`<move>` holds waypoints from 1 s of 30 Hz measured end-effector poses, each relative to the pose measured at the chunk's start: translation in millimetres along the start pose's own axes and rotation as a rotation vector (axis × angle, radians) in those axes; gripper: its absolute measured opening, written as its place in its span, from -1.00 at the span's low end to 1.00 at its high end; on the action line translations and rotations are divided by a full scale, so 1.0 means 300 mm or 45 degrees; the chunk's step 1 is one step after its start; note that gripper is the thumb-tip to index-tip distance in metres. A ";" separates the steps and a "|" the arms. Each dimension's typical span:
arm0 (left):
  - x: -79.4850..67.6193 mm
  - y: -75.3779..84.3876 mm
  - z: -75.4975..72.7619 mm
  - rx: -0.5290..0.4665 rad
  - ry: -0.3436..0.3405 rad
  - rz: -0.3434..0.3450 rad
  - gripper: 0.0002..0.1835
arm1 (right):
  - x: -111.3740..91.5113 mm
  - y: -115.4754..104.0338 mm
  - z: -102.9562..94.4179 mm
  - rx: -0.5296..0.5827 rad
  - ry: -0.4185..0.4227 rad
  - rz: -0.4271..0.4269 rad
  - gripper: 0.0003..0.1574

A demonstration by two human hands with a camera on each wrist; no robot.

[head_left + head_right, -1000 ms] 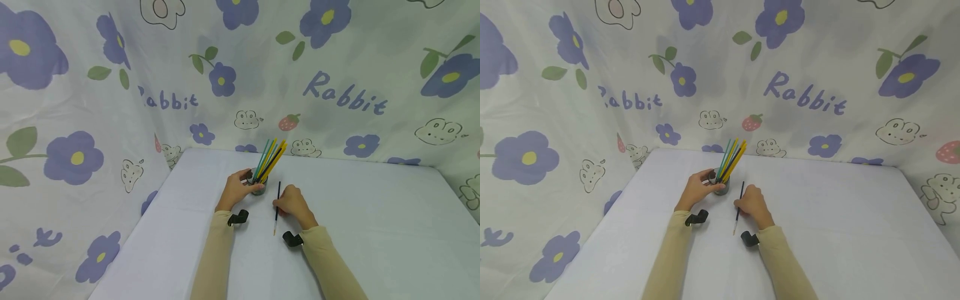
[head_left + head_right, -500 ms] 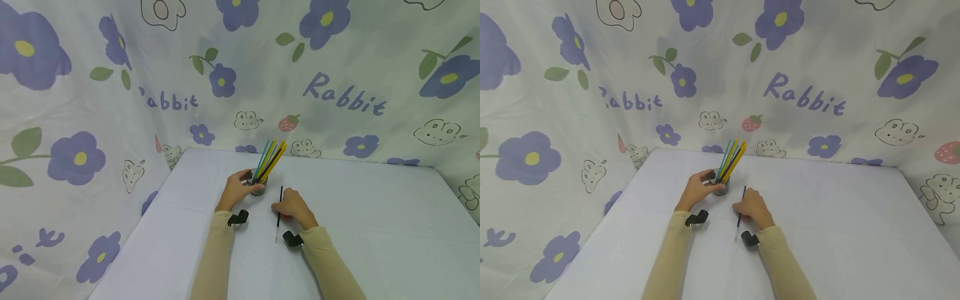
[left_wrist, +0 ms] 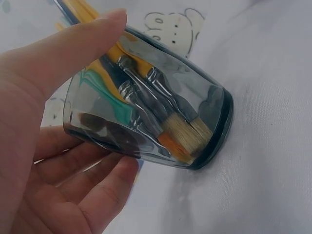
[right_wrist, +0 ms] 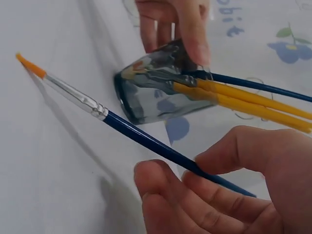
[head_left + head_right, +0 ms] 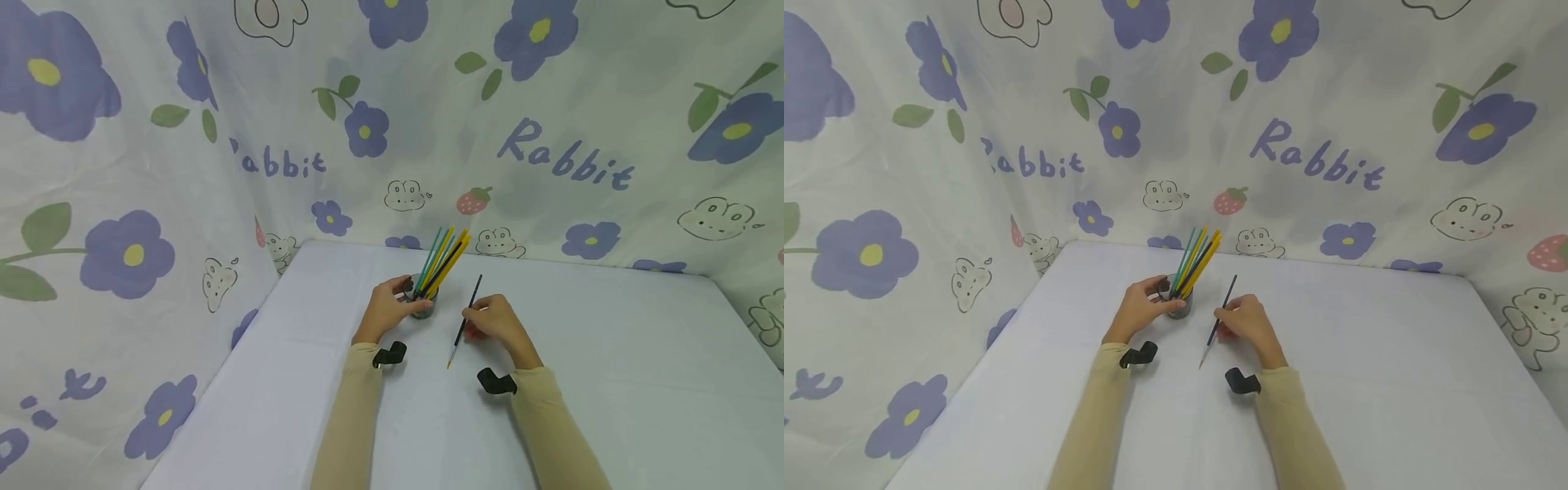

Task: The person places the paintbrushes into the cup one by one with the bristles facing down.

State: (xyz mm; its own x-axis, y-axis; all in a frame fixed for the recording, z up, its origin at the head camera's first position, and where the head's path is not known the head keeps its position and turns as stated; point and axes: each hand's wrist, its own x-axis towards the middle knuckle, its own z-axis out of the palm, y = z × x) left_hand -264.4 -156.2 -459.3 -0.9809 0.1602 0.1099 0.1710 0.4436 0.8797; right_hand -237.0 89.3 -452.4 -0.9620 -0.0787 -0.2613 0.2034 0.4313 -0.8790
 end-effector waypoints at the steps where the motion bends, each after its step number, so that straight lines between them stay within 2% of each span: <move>1: 0.000 0.000 0.000 0.003 0.002 -0.003 -0.01 | 0.001 0.001 -0.006 0.054 0.005 -0.001 -0.72; 6: -0.001 -0.002 -0.001 0.014 0.002 -0.020 -0.01 | -0.002 0.003 -0.040 0.251 0.063 -0.001 -0.66; 10: 0.000 -0.003 -0.003 0.017 0.001 -0.030 0.01 | -0.008 -0.003 -0.065 0.351 0.116 -0.009 -0.62; 15: 0.001 -0.003 -0.003 0.008 -0.003 -0.031 0.02 | -0.009 -0.005 -0.083 0.400 0.170 0.002 -0.60; 20: -0.001 -0.001 -0.001 0.003 -0.001 -0.036 0.00 | -0.013 -0.012 -0.093 0.441 0.177 0.001 -0.57; 30: 0.007 -0.008 0.003 0.006 -0.007 -0.006 0.03 | -0.050 -0.061 -0.118 0.466 0.229 -0.075 -0.59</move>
State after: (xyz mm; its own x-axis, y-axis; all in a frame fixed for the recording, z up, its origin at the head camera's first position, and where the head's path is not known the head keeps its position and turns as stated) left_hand -266.7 -156.2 -461.5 -0.9812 0.1632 0.1029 0.1666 0.4483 0.8782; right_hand -232.8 114.5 -418.3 -0.9838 0.0789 -0.1608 0.1670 0.0796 -0.9827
